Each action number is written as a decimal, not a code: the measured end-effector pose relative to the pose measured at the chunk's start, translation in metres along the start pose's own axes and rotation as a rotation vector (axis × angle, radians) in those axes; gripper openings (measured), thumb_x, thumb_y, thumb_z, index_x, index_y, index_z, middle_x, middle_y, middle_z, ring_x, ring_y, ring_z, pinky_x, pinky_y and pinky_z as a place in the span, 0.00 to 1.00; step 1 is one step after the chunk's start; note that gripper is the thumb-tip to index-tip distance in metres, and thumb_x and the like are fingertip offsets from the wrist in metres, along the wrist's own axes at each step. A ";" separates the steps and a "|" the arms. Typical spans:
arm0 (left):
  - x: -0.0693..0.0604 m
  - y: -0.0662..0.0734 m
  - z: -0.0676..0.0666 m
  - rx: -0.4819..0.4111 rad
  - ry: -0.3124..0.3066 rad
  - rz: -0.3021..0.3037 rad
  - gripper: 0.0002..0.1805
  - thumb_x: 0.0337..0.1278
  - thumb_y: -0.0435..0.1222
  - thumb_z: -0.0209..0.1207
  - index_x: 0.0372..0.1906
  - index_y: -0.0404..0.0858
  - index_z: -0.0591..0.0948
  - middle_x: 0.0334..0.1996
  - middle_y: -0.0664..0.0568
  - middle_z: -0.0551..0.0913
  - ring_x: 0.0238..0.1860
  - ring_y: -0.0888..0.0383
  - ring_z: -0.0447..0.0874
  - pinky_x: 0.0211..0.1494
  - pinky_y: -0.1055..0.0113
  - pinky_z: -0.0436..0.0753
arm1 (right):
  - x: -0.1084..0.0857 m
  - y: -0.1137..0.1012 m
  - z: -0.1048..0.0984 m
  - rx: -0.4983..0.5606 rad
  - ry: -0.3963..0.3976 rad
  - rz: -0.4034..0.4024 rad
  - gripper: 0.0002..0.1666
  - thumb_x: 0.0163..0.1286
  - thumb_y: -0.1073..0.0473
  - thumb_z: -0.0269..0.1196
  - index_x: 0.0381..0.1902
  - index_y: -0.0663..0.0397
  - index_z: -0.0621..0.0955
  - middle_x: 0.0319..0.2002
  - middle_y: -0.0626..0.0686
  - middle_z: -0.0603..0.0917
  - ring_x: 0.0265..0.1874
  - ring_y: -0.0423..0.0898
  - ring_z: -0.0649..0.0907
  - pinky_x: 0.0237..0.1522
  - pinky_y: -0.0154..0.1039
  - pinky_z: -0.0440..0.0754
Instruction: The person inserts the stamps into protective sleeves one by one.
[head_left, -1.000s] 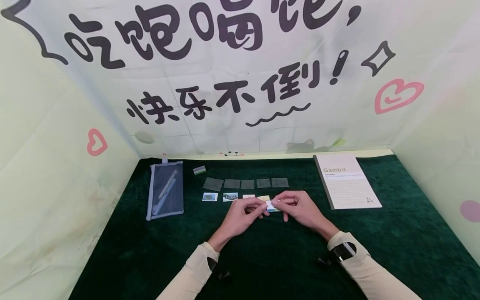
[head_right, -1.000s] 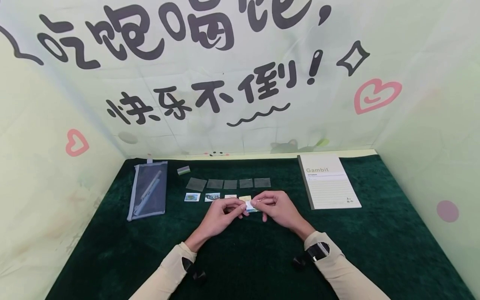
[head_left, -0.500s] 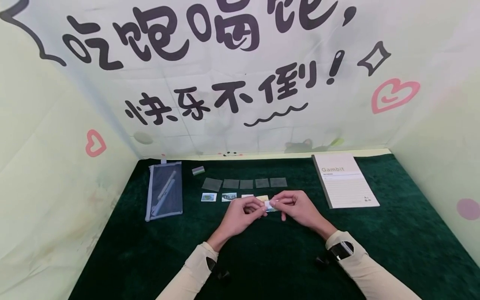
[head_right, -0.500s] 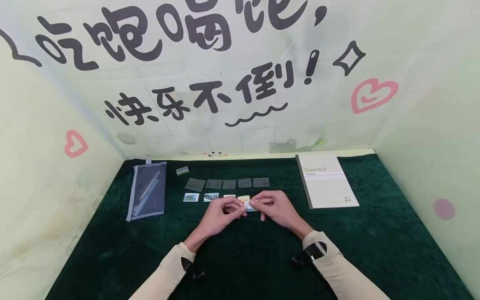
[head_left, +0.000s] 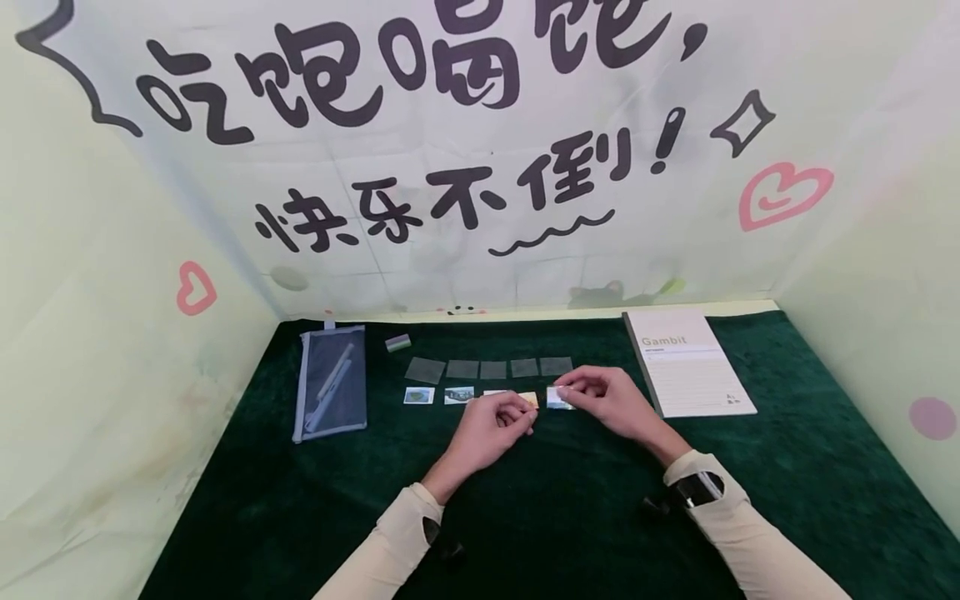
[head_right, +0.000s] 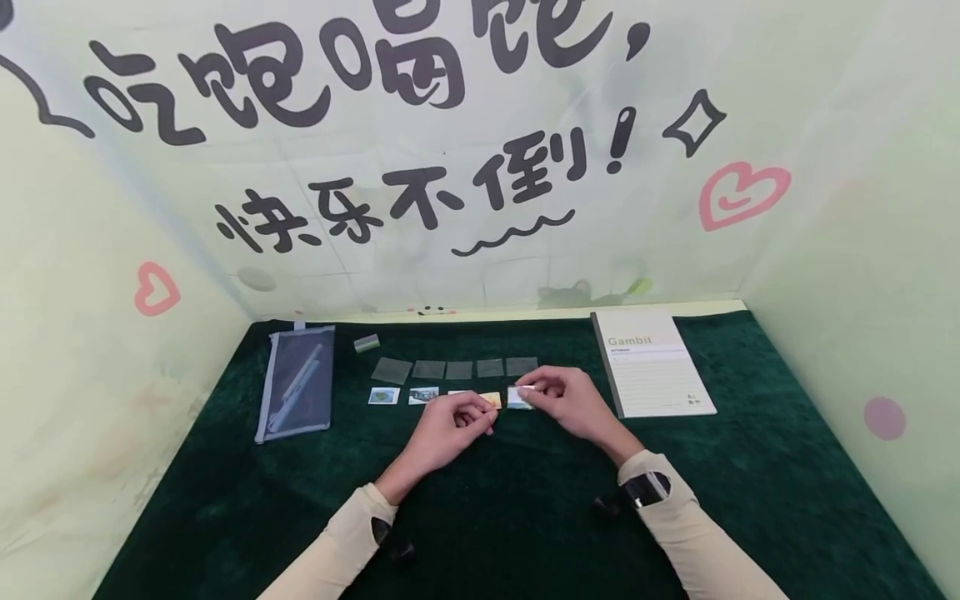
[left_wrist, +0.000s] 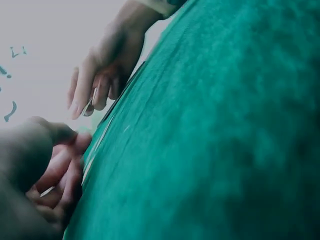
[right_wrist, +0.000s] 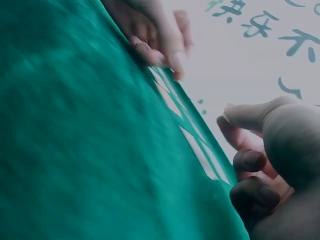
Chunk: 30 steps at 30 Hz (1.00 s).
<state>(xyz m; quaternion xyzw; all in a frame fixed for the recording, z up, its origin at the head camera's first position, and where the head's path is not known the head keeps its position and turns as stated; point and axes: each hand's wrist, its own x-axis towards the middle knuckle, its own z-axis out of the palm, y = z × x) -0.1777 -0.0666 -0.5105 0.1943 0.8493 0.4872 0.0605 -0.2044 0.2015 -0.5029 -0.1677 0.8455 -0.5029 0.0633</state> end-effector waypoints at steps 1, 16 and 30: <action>0.002 0.003 0.002 0.032 0.012 0.001 0.05 0.77 0.45 0.66 0.47 0.51 0.89 0.34 0.65 0.91 0.32 0.67 0.85 0.40 0.71 0.83 | 0.001 0.002 -0.005 -0.019 0.013 0.013 0.13 0.78 0.46 0.69 0.54 0.42 0.89 0.38 0.49 0.91 0.29 0.48 0.84 0.35 0.35 0.80; 0.045 0.032 0.029 0.553 -0.004 0.024 0.18 0.70 0.48 0.72 0.60 0.50 0.87 0.57 0.54 0.86 0.52 0.55 0.77 0.57 0.59 0.80 | 0.003 0.018 -0.056 -0.253 -0.010 0.070 0.11 0.77 0.50 0.71 0.52 0.44 0.91 0.32 0.48 0.87 0.30 0.47 0.80 0.35 0.37 0.76; 0.055 0.038 0.025 0.442 -0.066 -0.049 0.18 0.65 0.44 0.76 0.57 0.50 0.88 0.50 0.55 0.83 0.54 0.55 0.75 0.60 0.57 0.78 | 0.002 0.019 -0.049 -0.363 0.024 0.064 0.10 0.76 0.52 0.71 0.52 0.41 0.91 0.32 0.45 0.86 0.30 0.45 0.80 0.36 0.40 0.75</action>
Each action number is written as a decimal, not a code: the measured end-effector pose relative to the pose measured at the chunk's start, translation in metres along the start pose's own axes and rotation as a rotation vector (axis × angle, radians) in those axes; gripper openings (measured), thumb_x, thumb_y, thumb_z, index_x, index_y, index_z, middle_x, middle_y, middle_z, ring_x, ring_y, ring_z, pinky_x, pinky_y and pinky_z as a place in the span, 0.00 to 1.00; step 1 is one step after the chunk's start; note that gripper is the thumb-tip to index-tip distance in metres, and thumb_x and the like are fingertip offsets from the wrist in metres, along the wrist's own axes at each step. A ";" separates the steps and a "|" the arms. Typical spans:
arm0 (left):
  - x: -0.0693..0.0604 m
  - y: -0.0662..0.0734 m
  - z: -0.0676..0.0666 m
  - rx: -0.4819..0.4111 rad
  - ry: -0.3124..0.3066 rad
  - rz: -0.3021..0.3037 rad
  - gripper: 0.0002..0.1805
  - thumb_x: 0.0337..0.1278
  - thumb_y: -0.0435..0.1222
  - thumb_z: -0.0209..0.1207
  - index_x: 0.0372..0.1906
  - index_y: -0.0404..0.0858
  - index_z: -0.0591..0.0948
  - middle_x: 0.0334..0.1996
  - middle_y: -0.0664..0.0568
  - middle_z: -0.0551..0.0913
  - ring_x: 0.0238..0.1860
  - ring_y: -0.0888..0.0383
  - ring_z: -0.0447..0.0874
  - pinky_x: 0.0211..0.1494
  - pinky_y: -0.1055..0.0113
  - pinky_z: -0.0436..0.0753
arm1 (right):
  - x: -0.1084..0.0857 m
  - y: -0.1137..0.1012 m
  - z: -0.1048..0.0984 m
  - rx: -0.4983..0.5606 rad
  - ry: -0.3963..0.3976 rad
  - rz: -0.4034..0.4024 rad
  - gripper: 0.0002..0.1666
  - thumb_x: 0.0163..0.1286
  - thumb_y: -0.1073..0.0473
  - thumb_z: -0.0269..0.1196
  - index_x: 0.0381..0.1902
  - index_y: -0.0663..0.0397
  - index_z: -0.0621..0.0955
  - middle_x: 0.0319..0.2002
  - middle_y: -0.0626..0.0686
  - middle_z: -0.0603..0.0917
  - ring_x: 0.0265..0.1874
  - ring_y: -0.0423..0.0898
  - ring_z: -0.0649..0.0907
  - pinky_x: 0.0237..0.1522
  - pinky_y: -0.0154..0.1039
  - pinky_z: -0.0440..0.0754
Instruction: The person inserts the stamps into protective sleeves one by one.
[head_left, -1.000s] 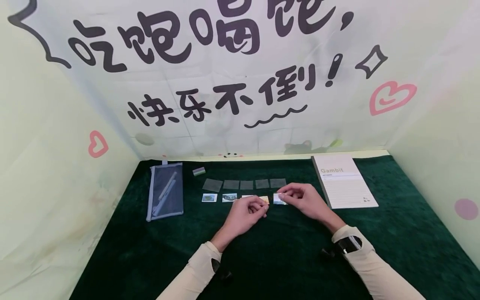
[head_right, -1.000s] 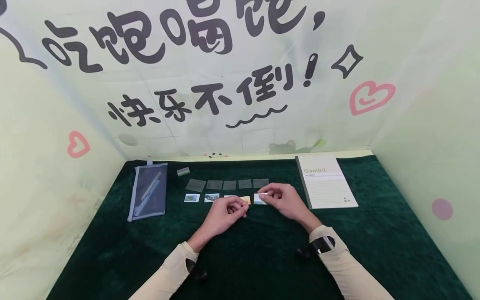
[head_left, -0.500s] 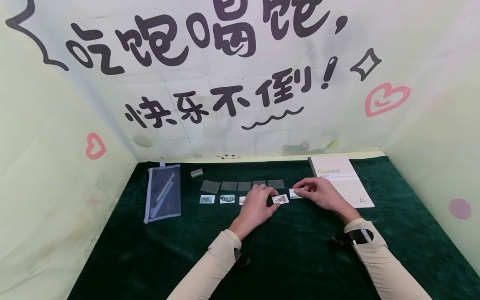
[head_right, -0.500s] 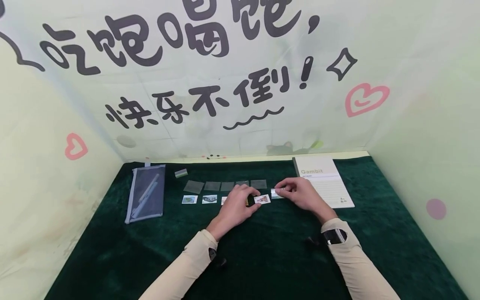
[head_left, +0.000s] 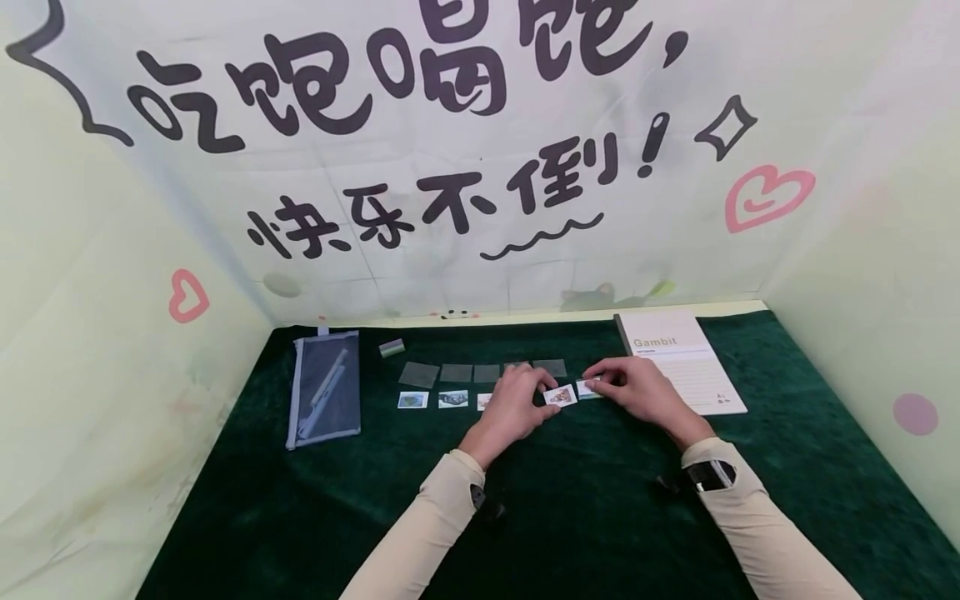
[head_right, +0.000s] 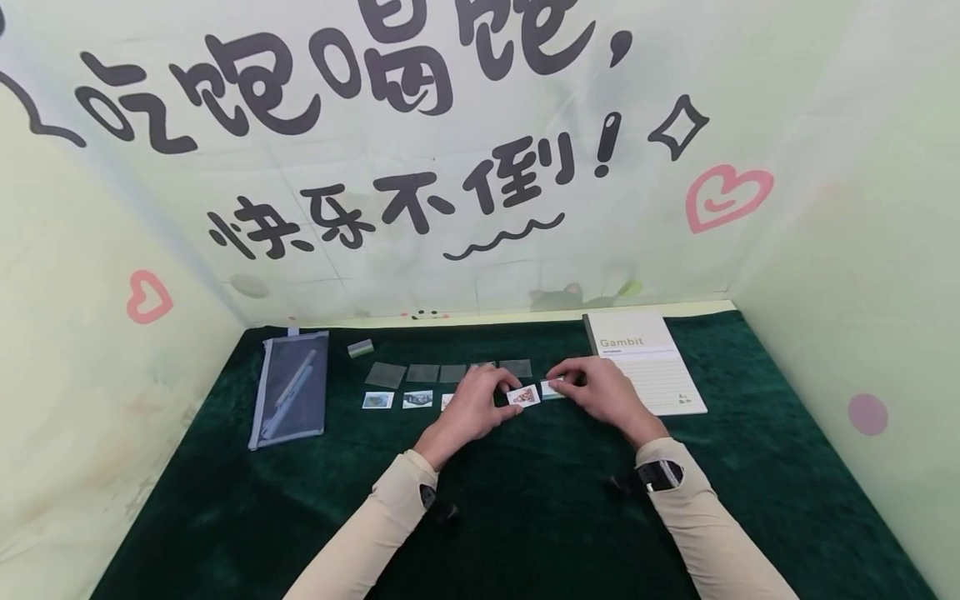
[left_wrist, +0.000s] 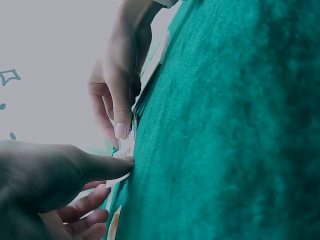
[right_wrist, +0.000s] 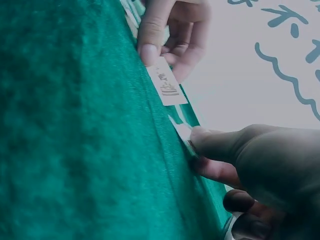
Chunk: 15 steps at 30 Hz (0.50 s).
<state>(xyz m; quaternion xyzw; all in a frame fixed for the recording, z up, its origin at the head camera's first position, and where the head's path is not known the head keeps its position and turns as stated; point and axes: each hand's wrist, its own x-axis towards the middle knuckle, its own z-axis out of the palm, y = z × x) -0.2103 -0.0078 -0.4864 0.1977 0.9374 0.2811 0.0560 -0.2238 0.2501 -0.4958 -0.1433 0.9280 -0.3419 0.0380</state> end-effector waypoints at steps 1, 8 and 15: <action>-0.001 0.000 0.000 -0.006 0.003 0.003 0.17 0.65 0.44 0.76 0.56 0.50 0.88 0.51 0.55 0.83 0.54 0.55 0.75 0.61 0.56 0.79 | 0.000 -0.001 0.001 -0.015 0.005 0.005 0.10 0.76 0.51 0.71 0.53 0.40 0.91 0.33 0.45 0.86 0.30 0.44 0.79 0.37 0.41 0.75; -0.005 -0.005 0.004 0.002 0.033 0.098 0.09 0.72 0.44 0.71 0.52 0.52 0.89 0.56 0.56 0.87 0.57 0.56 0.78 0.65 0.55 0.80 | -0.001 -0.004 0.004 -0.123 0.050 0.001 0.12 0.74 0.51 0.73 0.52 0.41 0.91 0.36 0.47 0.84 0.33 0.45 0.78 0.38 0.42 0.73; -0.010 -0.008 0.006 -0.088 0.038 0.106 0.07 0.78 0.44 0.64 0.52 0.52 0.89 0.47 0.60 0.89 0.48 0.61 0.78 0.53 0.66 0.80 | -0.003 -0.007 0.003 -0.171 0.080 -0.044 0.13 0.73 0.53 0.74 0.53 0.46 0.91 0.48 0.55 0.87 0.45 0.52 0.84 0.50 0.56 0.83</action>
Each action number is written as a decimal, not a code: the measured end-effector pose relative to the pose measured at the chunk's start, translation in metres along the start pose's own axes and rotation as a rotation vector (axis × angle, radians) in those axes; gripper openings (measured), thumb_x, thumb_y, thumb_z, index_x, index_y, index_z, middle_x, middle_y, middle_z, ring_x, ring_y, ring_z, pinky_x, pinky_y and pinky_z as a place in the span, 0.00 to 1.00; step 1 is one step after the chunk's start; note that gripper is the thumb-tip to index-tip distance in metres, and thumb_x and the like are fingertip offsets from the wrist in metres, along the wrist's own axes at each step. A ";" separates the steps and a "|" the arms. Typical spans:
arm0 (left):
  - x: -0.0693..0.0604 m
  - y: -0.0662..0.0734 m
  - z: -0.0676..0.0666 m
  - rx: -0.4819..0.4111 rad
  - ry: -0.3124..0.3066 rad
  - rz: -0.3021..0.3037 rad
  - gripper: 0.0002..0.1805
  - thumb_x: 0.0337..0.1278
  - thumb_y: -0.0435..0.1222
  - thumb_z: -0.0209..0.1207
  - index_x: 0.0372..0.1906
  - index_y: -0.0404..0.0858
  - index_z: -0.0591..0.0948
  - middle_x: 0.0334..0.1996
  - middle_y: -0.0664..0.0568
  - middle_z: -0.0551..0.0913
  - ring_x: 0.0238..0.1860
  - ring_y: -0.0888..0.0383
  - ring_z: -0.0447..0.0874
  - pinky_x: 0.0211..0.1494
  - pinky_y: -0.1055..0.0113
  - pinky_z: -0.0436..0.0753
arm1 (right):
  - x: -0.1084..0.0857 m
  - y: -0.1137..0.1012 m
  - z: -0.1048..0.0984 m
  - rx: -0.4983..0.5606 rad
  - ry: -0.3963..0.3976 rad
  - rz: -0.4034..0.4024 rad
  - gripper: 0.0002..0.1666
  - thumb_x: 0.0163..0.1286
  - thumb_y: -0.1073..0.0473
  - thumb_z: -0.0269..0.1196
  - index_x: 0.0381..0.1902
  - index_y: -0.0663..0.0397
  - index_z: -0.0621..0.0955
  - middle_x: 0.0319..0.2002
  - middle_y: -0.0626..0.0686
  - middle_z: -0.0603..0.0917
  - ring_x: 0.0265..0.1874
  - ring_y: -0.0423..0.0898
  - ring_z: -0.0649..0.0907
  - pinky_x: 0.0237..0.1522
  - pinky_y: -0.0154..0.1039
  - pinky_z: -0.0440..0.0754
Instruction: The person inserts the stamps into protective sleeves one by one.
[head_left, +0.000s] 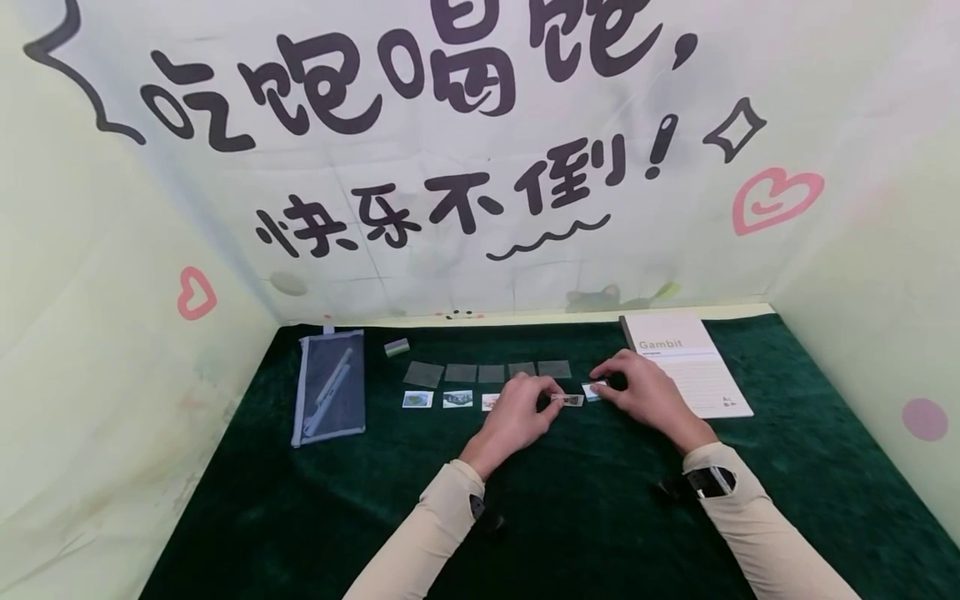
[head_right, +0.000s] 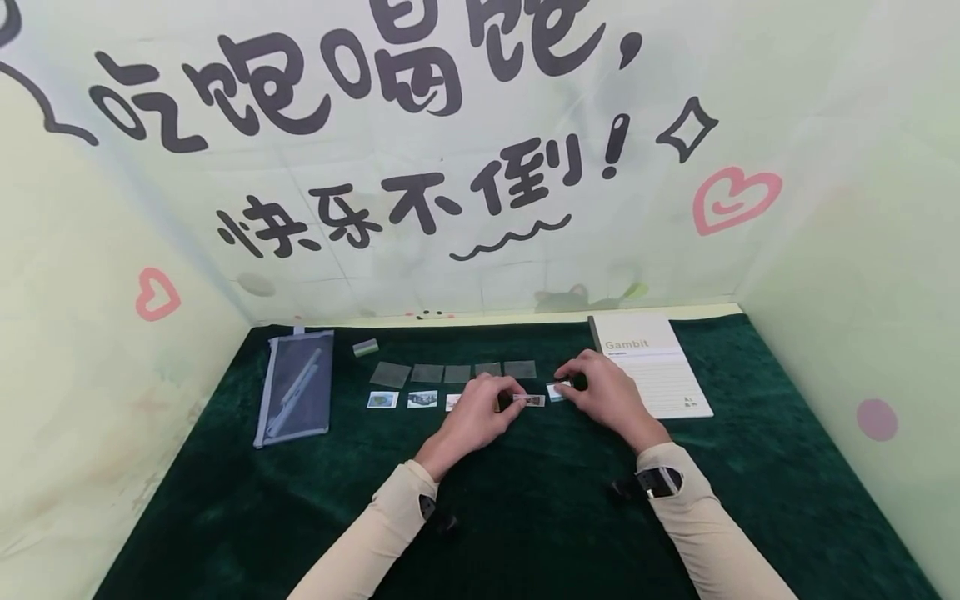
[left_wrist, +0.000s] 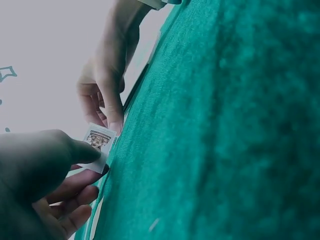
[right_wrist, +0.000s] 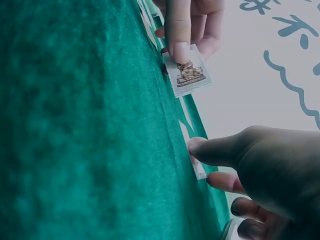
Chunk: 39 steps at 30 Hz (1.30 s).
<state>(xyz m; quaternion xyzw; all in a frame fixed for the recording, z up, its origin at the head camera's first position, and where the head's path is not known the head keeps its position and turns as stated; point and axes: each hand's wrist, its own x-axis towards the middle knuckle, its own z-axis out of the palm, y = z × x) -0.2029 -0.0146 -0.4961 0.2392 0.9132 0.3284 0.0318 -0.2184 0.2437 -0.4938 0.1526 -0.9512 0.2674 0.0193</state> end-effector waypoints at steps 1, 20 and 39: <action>-0.001 0.000 -0.001 -0.021 -0.004 -0.006 0.08 0.79 0.44 0.64 0.53 0.52 0.89 0.46 0.60 0.88 0.46 0.62 0.77 0.50 0.67 0.80 | 0.001 -0.001 -0.001 0.007 0.006 -0.007 0.13 0.73 0.54 0.74 0.53 0.48 0.91 0.49 0.55 0.87 0.46 0.52 0.84 0.51 0.57 0.83; -0.006 -0.006 -0.011 -0.172 0.021 -0.017 0.09 0.80 0.43 0.62 0.54 0.48 0.88 0.39 0.60 0.86 0.38 0.63 0.76 0.42 0.70 0.77 | 0.047 -0.025 0.023 0.117 -0.021 -0.061 0.16 0.73 0.56 0.74 0.54 0.59 0.88 0.45 0.59 0.84 0.41 0.50 0.81 0.46 0.48 0.80; -0.010 -0.006 -0.017 -0.254 0.083 -0.006 0.09 0.81 0.44 0.61 0.54 0.49 0.88 0.39 0.60 0.86 0.41 0.59 0.78 0.44 0.68 0.78 | 0.036 -0.030 0.018 0.293 0.071 -0.018 0.06 0.77 0.57 0.70 0.48 0.51 0.88 0.37 0.50 0.90 0.34 0.45 0.83 0.38 0.37 0.79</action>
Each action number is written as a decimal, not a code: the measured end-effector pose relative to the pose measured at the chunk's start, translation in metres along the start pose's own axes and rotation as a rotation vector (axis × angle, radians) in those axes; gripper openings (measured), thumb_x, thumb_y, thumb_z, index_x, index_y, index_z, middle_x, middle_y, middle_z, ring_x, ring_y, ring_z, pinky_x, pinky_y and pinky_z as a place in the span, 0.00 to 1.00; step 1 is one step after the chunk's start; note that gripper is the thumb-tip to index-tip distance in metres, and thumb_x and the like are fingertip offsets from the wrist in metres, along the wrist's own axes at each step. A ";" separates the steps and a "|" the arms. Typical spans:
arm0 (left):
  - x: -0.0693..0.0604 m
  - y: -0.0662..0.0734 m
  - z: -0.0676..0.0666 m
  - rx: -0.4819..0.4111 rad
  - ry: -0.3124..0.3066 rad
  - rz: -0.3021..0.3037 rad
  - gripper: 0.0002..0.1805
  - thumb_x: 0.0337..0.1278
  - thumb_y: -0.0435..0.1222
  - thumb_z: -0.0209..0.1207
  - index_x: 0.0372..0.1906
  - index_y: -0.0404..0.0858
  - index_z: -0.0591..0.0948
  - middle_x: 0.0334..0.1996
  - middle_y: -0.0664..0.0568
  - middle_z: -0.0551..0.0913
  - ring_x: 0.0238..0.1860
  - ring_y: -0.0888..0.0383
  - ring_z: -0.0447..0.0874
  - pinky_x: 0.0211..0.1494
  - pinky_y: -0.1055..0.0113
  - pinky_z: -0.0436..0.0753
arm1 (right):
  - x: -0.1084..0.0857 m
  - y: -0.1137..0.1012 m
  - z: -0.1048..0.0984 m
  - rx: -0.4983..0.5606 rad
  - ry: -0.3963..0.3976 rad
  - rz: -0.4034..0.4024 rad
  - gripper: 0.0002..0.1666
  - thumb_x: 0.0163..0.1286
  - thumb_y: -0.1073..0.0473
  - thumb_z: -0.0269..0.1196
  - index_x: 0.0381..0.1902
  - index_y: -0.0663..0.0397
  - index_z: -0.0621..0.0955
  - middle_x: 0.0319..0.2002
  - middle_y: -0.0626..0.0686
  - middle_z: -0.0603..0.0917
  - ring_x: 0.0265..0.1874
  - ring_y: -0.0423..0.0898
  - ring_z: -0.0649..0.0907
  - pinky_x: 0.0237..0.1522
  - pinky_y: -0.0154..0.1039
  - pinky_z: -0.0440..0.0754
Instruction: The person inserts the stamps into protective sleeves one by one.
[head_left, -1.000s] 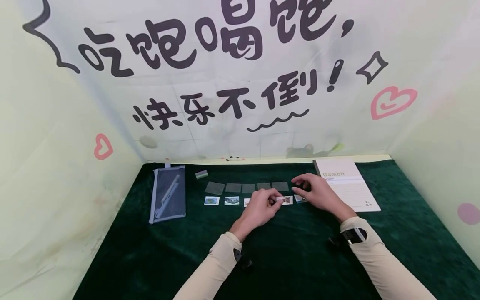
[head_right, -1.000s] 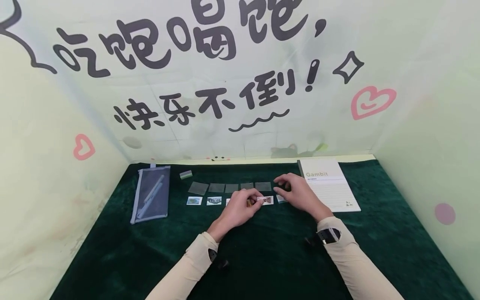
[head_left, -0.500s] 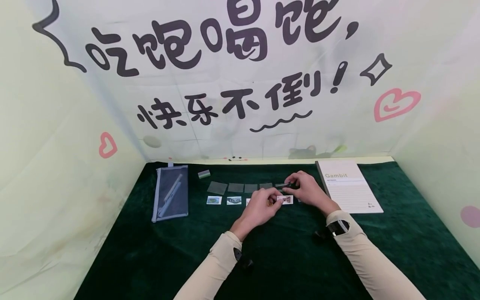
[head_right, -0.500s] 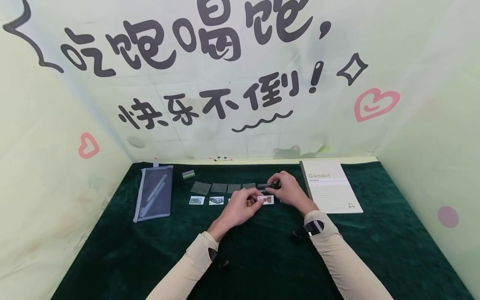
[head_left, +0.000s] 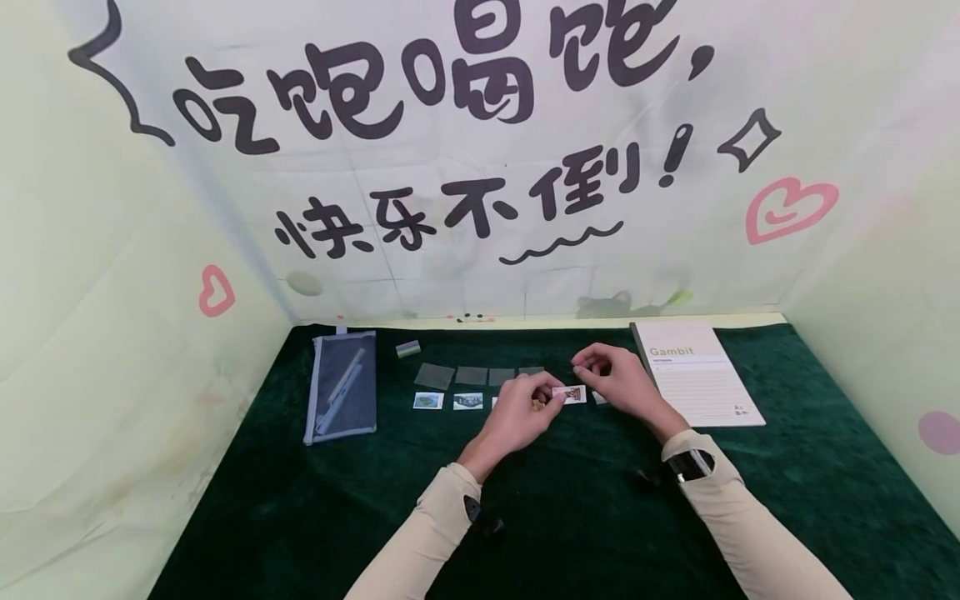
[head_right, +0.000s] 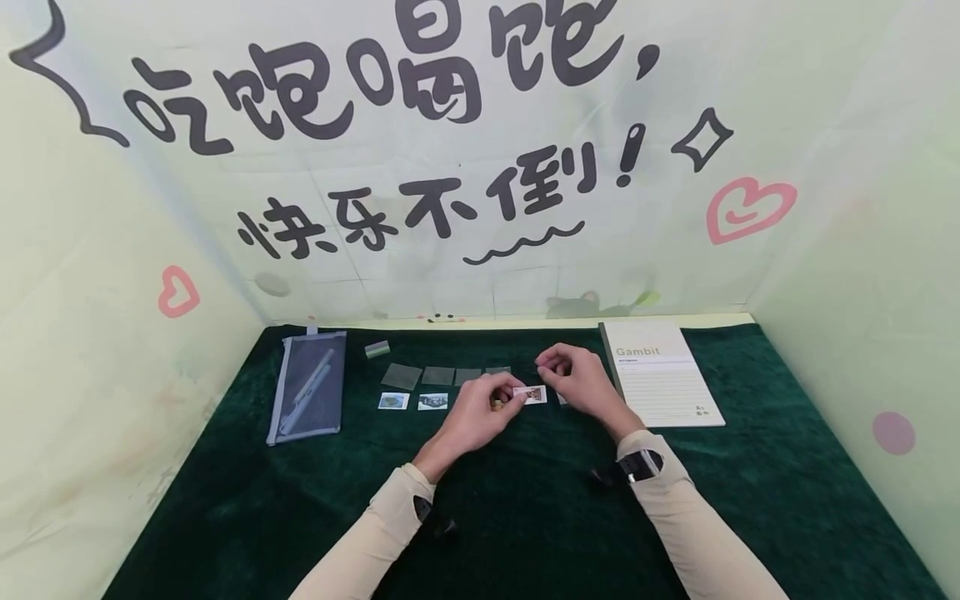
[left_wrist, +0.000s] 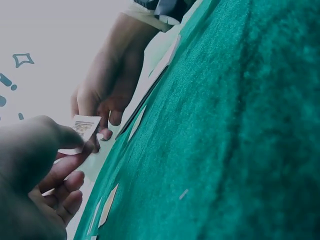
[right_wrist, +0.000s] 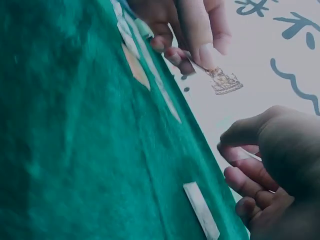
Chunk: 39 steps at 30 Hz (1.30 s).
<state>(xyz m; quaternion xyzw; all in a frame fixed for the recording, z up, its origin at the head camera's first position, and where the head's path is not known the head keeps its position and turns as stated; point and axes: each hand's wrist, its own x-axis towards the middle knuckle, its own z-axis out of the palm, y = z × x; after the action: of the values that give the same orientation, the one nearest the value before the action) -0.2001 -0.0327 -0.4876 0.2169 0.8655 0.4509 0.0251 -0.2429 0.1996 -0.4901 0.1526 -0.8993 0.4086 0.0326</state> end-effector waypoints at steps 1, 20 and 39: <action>-0.001 -0.001 0.000 -0.006 0.015 0.003 0.09 0.81 0.44 0.61 0.54 0.49 0.88 0.39 0.60 0.85 0.41 0.60 0.79 0.44 0.68 0.78 | -0.002 -0.002 0.000 0.015 0.008 0.004 0.07 0.77 0.56 0.70 0.48 0.51 0.89 0.36 0.50 0.90 0.33 0.45 0.83 0.37 0.36 0.79; -0.041 -0.034 -0.019 -0.286 0.242 -0.145 0.08 0.80 0.42 0.62 0.54 0.46 0.84 0.42 0.55 0.95 0.41 0.61 0.91 0.46 0.70 0.86 | -0.054 -0.030 0.034 0.184 -0.119 0.127 0.09 0.79 0.50 0.67 0.49 0.46 0.88 0.38 0.47 0.89 0.32 0.46 0.85 0.37 0.36 0.82; -0.048 -0.043 -0.016 -0.346 0.266 -0.072 0.12 0.80 0.47 0.63 0.56 0.47 0.85 0.39 0.54 0.95 0.40 0.59 0.91 0.50 0.68 0.86 | -0.053 -0.020 0.038 0.449 -0.216 0.236 0.25 0.81 0.37 0.63 0.49 0.55 0.86 0.36 0.59 0.86 0.26 0.46 0.79 0.31 0.36 0.79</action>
<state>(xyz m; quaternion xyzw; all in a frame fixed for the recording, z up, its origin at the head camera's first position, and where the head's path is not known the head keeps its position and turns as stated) -0.1757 -0.0859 -0.5198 0.1170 0.7781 0.6161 -0.0363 -0.1840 0.1722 -0.5110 0.0928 -0.7959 0.5801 -0.1462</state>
